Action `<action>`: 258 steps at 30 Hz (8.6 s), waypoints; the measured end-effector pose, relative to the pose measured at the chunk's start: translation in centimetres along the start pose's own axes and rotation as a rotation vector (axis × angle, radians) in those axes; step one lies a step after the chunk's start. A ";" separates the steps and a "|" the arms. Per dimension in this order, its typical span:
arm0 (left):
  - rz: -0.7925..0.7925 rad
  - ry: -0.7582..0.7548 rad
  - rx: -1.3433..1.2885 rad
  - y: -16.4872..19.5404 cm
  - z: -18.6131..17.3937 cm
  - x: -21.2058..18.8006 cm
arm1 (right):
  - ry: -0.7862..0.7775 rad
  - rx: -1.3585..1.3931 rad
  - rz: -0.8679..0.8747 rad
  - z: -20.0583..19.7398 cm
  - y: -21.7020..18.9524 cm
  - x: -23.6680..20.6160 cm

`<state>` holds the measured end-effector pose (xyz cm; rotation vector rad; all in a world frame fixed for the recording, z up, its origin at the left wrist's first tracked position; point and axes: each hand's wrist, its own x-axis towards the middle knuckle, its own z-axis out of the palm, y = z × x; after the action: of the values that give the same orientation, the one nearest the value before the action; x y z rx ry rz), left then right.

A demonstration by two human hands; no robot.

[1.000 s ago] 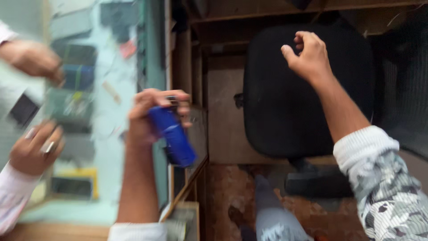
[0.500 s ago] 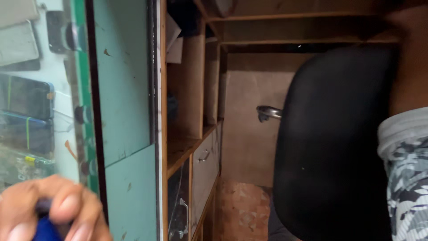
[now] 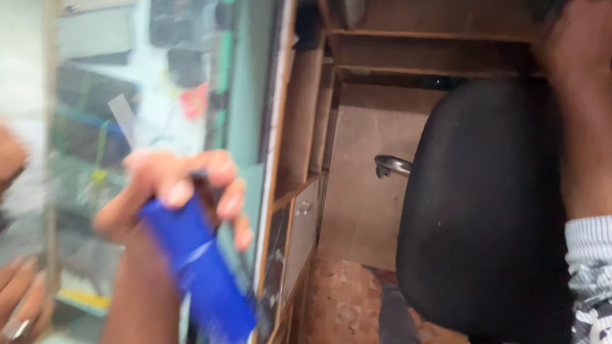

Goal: The person uses a blue screwdriver to remove screws from a black phone frame, then sets the frame aside and picks up a black phone back cover. The person continues to manipulate the frame and cover on a glass workbench.

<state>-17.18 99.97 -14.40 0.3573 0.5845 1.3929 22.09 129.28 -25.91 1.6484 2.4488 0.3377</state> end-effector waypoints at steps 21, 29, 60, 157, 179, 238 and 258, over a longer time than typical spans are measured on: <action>0.523 0.346 0.024 -19.8 15.0 -68.3 | -0.287 1.511 -0.713 -30.8 -38.3 -44.5; 0.946 1.069 -0.024 -27.1 12.6 -87.6 | -0.704 1.349 -1.208 -34.2 -39.9 -82.2; 0.884 0.990 0.149 -22.2 8.7 -105.5 | -0.023 0.556 -1.803 -42.8 -52.8 -94.2; 0.859 0.977 0.435 -21.7 10.0 -106.9 | 0.191 0.364 -1.827 -44.5 -50.3 -91.1; 0.783 0.970 0.364 -21.4 10.1 -107.0 | 0.178 0.337 -1.843 -42.9 -50.3 -90.5; 0.816 0.771 0.030 -22.4 7.3 -108.4 | 0.095 0.445 -1.787 -41.6 -51.1 -92.3; 0.757 0.760 0.029 -22.2 6.9 -108.1 | 0.065 0.488 -1.758 -42.0 -51.6 -93.6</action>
<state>-2.79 -9.01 -2.55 0.0423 1.1630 2.2753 0.12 19.92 1.33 -0.8583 2.9865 -0.4836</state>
